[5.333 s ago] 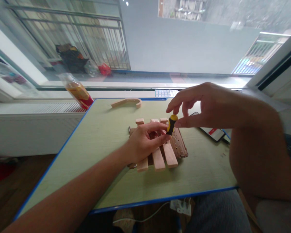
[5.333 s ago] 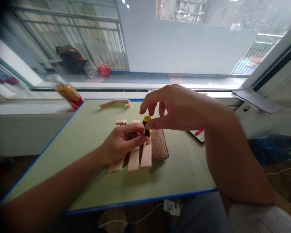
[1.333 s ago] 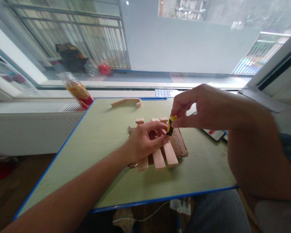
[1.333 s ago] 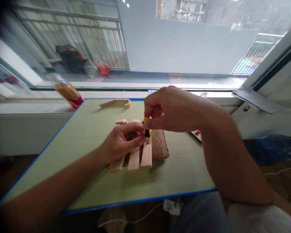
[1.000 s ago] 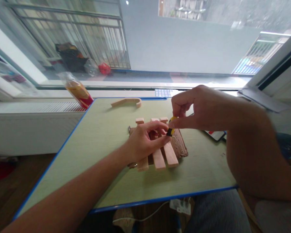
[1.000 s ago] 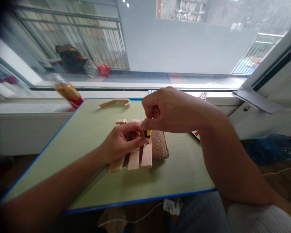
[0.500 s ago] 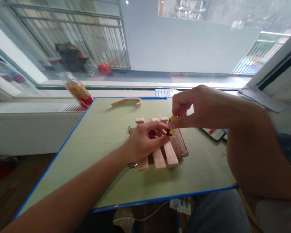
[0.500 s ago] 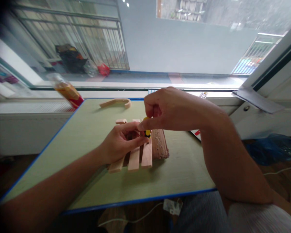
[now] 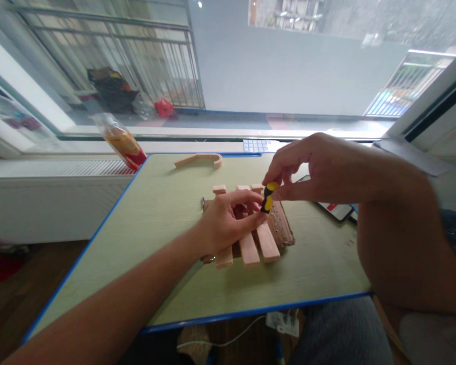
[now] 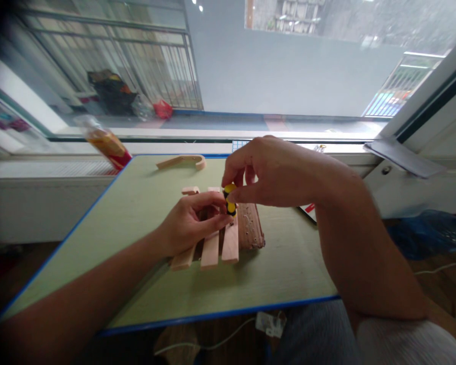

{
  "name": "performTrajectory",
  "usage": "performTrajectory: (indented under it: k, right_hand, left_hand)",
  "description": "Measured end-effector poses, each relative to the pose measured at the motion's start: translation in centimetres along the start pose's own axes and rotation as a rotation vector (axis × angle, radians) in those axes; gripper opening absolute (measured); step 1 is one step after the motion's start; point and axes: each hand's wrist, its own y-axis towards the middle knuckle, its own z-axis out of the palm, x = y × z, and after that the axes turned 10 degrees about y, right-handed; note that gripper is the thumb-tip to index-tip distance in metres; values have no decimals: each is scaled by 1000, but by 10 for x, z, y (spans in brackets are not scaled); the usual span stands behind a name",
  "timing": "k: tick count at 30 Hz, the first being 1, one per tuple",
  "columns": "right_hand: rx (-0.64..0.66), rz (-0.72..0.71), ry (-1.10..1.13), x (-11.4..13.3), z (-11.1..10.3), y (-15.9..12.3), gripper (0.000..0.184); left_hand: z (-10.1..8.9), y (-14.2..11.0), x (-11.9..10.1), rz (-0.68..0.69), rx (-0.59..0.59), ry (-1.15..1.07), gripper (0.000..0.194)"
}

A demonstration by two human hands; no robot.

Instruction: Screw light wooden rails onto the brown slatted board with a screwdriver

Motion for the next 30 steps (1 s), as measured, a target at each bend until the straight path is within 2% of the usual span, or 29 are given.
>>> performTrajectory:
  k: [13,23,30]
  right_hand:
    - [-10,39,-11,3,2,1,13]
    - [-56,65,-119,2,5,3,28]
    - [-97,77,-178,7,9,2,30]
  left_hand:
    - [0,0,-5,-45,1,-57,27]
    - [0,0,-4,-34,-5,-26,28]
    - [2,0,-4,-48,2,-45,30]
